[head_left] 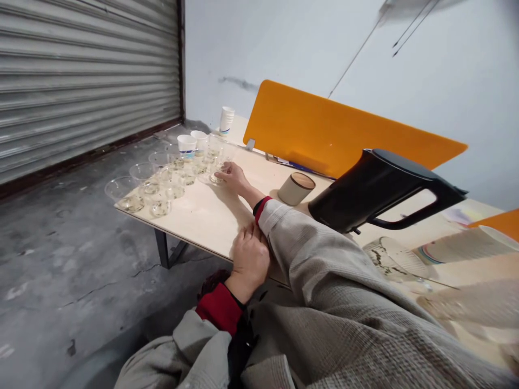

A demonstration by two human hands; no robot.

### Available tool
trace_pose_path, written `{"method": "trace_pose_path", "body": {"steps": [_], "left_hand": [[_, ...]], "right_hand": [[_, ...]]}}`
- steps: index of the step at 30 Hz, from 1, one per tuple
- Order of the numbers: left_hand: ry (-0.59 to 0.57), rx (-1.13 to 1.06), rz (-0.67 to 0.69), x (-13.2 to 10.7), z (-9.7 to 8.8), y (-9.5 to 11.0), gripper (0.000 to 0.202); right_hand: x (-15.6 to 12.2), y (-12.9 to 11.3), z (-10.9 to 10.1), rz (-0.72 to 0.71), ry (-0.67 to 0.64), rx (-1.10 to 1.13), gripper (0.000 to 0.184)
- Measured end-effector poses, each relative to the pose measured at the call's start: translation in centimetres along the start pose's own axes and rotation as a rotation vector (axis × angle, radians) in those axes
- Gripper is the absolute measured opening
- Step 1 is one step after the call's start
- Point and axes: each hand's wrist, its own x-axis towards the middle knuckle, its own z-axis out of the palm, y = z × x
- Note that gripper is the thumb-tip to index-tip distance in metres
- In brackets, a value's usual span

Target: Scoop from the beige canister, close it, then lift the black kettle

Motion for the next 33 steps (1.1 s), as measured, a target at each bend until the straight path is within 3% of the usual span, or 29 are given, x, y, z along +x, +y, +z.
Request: {"method": "trace_pose_path", "body": {"steps": [14, 21, 26, 29, 31, 33], "left_hand": [[0.056, -0.003, -0.015, -0.4, -0.3, 0.2, 0.047], [0.111, -0.034, 0.009, -0.5, -0.3, 0.1, 0.044], [0.079, -0.015, 0.018, 0.1, -0.4, -0.4, 0.043], [0.055, -0.020, 0.003, 0.5, -0.4, -0.6, 0.044], [0.048, -0.041, -0.043, 0.7, -0.5, -0.7, 0.042], [0.051, -0.040, -0.008, 0.8, -0.8, -0.8, 0.045]], "right_hand": [[-0.6, -1.2, -0.2, 0.030, -0.035, -0.058, 0.042], [-3.4, -2.7, -3.4, 0.139, -0.040, -0.021, 0.087], [-9.8, -5.3, -8.0, 0.074, -0.020, -0.125, 0.069], [-16.5, -7.1, -11.0, -0.023, -0.024, -0.183, 0.055], [-21.6, -8.3, -13.1, -0.041, -0.006, -0.210, 0.046], [-26.7, -9.2, -15.5, -0.030, 0.054, -0.269, 0.036]]}}
